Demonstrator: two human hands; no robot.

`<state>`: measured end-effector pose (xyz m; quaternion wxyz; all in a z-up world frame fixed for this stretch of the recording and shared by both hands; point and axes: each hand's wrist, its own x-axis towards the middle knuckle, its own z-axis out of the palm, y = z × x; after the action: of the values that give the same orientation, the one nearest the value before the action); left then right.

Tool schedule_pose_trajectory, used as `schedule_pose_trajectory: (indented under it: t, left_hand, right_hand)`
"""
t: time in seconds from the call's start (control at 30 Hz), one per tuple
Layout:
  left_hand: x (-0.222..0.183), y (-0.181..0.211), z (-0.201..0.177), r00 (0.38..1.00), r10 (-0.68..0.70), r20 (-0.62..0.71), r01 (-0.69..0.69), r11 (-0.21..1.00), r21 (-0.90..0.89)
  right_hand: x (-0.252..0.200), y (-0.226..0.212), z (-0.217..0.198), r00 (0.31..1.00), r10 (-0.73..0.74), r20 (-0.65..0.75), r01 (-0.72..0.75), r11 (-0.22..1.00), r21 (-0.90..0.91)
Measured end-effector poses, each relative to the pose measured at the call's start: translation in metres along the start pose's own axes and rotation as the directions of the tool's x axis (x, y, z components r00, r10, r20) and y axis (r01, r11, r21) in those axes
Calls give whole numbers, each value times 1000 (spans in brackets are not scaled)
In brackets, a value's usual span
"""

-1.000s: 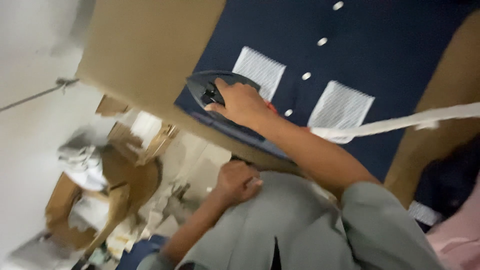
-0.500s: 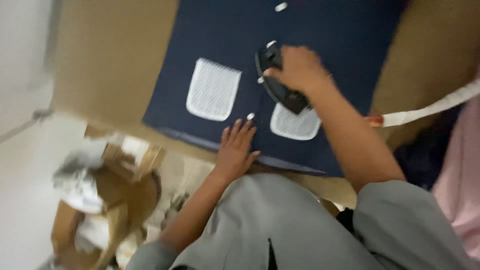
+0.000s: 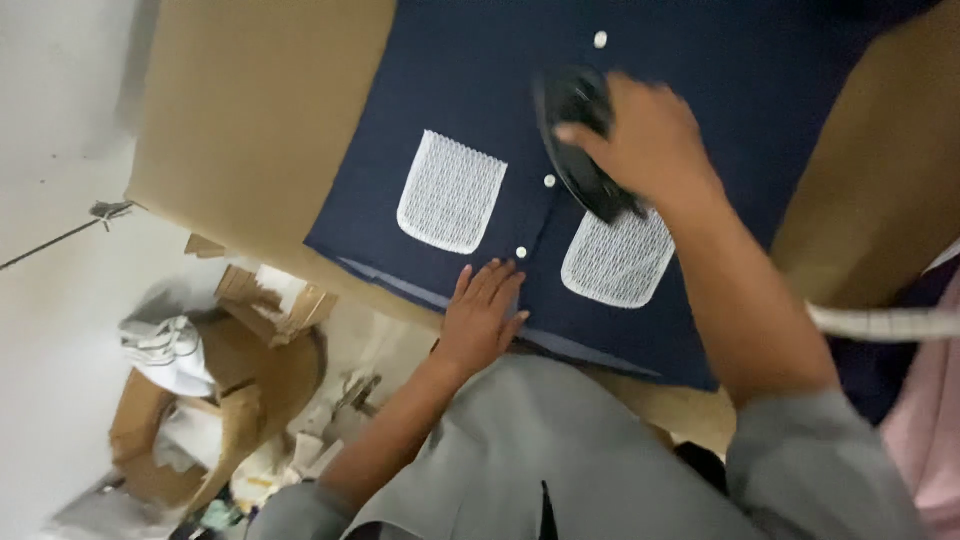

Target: The person is ironing a blue shirt on a professional ironing table, flattening the fabric with their hands before pressing it with a steam iron.

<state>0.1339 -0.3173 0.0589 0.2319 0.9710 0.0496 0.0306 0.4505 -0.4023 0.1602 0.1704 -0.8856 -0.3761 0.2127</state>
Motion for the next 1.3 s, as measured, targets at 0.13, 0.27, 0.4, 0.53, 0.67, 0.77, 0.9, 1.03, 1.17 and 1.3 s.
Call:
schedule_pose_trajectory:
  t: [0.13,0.27,0.4,0.53,0.67,0.77,0.9,1.03,1.17,1.3]
  left_hand:
    - [5,7,-1,997,-12,80,7,998,66]
    - [6,9,-12,969,-119,215,119,993,12]
    - [7,0,-10,970,-127,207,132,991,-8]
    - [3,-9,-5,977,-58,203,67,997,-40]
    - [3,-27,1,990,32,134,-24,998,-65]
    - [5,-31,-2,993,110,37,-105,988,-116]
    - [-3,-34,5,998,57,21,-59,996,70]
    - [-20,-39,21,953,-87,291,45,988,150]
    - [-27,-44,30,980,-54,192,20,985,172]
    - [-26,-43,23,974,-45,220,30,997,74]
  right_hand:
    - [72,-47,-17,976,107,191,-116,993,37]
    - [134,-20,19,971,42,236,-25,997,-73]
    - [126,7,-3,971,80,224,-66,995,-71]
    - [91,39,-18,937,228,266,-202,972,-123]
    - [69,78,-14,985,140,104,-128,985,-119]
    - [53,78,-16,983,128,133,-108,983,-148]
    - [35,77,-17,967,65,246,-18,982,-189]
    - [17,71,-21,962,182,202,-141,970,-199]
    - [19,69,-22,993,105,49,-91,968,-236]
    - [50,41,-21,996,-85,-27,72,945,-320]
